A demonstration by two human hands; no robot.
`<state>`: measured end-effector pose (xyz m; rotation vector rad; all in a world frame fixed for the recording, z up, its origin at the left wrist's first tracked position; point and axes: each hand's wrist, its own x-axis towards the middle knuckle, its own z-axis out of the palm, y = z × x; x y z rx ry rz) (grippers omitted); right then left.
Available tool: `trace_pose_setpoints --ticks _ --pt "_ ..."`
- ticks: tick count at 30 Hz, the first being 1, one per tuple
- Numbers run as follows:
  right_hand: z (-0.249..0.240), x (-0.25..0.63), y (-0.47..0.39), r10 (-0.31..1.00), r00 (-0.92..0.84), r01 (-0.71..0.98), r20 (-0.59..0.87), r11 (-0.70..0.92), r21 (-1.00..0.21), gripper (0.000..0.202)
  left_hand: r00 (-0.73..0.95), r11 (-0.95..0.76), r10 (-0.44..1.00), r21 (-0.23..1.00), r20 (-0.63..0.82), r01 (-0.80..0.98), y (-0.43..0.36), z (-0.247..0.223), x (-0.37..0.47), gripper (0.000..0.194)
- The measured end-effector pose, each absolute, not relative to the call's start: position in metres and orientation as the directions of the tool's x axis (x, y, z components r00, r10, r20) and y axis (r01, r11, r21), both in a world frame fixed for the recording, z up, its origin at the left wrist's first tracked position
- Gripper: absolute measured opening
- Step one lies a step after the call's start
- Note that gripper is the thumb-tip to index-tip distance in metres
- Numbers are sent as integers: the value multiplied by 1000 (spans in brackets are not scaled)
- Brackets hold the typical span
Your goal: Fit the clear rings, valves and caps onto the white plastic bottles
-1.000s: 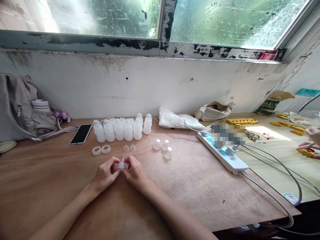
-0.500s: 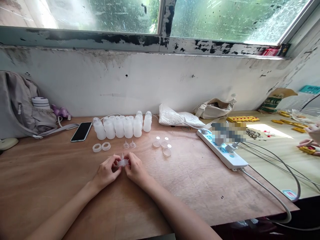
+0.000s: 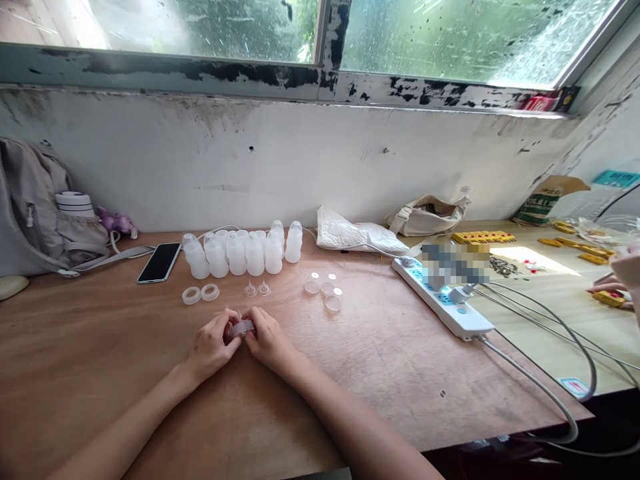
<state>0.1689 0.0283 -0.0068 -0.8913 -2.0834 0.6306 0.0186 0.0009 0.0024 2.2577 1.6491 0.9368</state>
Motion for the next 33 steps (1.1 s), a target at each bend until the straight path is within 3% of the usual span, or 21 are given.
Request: trace_pose_setpoints --ticks 13,26,33 --pt "-6 167 27 783 -428 390 452 611 -689 23 156 -363 908 544 389 757 2 5 16 17" --pt "-3 167 24 795 -391 418 463 602 -680 17 306 -464 886 637 349 615 7 11 6 37" --pt "1 169 25 819 -362 425 445 570 -703 14 235 -439 892 619 386 651 5 6 13 25"
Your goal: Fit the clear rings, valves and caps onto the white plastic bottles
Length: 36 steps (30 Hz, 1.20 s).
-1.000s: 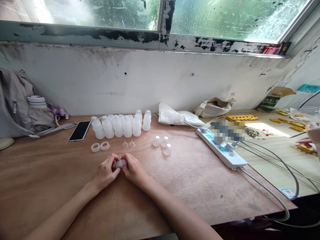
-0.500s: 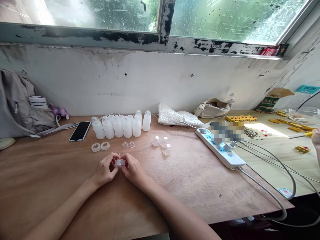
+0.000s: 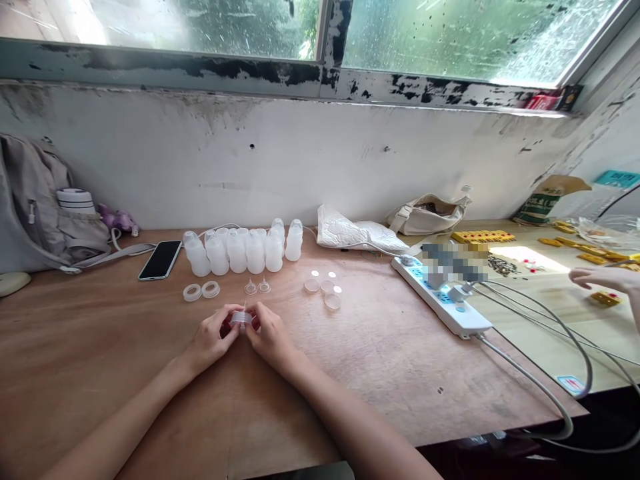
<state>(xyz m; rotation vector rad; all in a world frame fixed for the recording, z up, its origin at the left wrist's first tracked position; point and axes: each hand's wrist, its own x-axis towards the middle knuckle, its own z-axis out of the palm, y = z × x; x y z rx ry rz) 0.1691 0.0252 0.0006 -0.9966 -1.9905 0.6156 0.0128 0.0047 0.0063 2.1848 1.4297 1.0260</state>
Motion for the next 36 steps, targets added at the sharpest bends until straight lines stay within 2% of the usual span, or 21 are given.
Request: trace_pose_setpoints --ticks 10,36 --pt "2 167 25 852 -352 422 389 515 -746 17 206 -423 889 564 409 709 4 3 16 24" --pt "6 164 24 892 -269 401 364 447 -800 16 192 -418 877 502 440 757 0 4 21 19"
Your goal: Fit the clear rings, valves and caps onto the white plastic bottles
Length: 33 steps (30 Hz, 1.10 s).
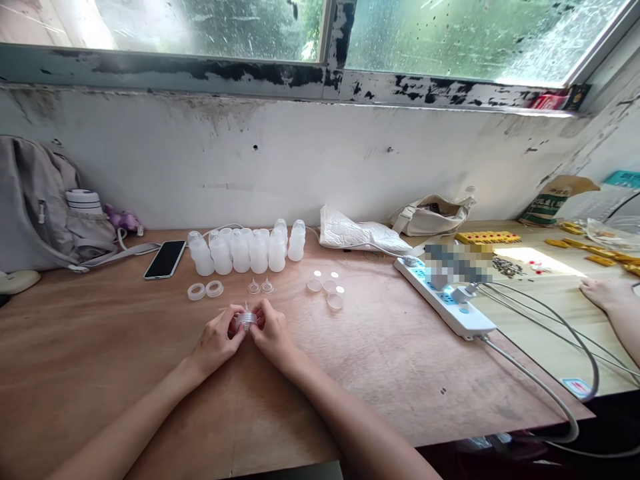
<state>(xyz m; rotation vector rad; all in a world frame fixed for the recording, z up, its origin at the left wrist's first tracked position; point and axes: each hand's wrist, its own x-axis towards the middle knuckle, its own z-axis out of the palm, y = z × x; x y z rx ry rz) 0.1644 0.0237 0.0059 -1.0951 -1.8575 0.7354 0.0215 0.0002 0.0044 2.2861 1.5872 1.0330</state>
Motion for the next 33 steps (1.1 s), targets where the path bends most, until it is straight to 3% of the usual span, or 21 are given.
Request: trace_pose_setpoints --ticks 11,21,33 --pt "7 163 22 889 -258 392 378 454 -800 12 153 -348 907 492 393 798 -2 9 26 14" --pt "9 166 23 880 -274 360 388 468 -807 10 127 -359 922 679 367 641 -2 11 22 18" --pt "5 168 25 829 -426 318 361 511 -799 14 117 -330 929 641 352 693 -2 10 20 12"
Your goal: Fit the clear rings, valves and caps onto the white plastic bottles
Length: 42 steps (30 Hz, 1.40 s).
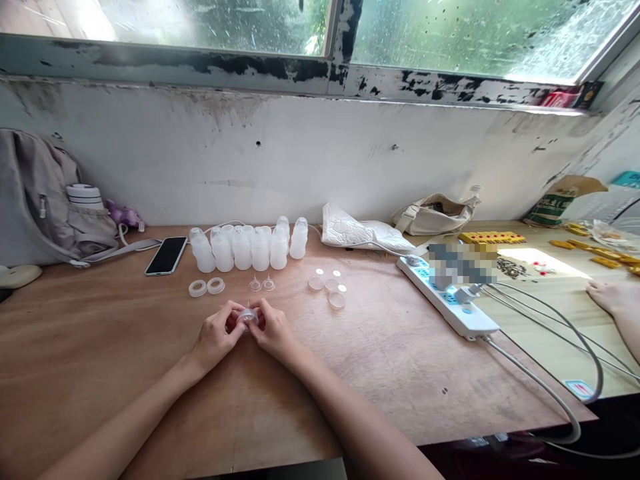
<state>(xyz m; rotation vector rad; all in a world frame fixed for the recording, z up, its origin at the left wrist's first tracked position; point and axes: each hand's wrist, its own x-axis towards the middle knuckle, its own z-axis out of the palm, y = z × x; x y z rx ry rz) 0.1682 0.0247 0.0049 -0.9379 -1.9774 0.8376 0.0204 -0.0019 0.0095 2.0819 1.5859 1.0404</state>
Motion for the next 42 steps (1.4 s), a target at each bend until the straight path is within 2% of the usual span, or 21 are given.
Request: trace_pose_setpoints --ticks 7,14,20,25,28,31,33,36,42 --pt "11 167 21 864 -379 394 331 474 -787 10 146 -360 920 638 363 681 -2 11 20 10" --pt "12 166 20 835 -398 366 381 525 -768 6 129 -351 918 621 374 701 -1 9 21 4" --pt "6 169 23 834 -357 429 422 547 -718 5 112 -331 930 661 351 674 -2 10 23 10" --pt "15 171 15 801 -457 341 386 559 -756 14 62 -241 956 650 285 721 0 8 19 12" --pt "18 170 13 832 -455 235 318 457 -858 24 48 -239 956 670 291 703 2 8 15 15" --pt "16 168 18 913 -388 78 124 166 -983 38 94 -327 933 712 347 621 4 9 13 13" --pt "14 168 22 911 -412 11 27 35 -999 38 129 -384 916 735 380 558 4 10 13 14" --pt "12 169 26 894 -447 -13 34 32 -999 25 128 -390 918 795 375 465 4 12 14 14" --pt "12 171 30 944 -315 8 98 106 -994 22 195 -328 939 911 284 251 3 17 13 27"
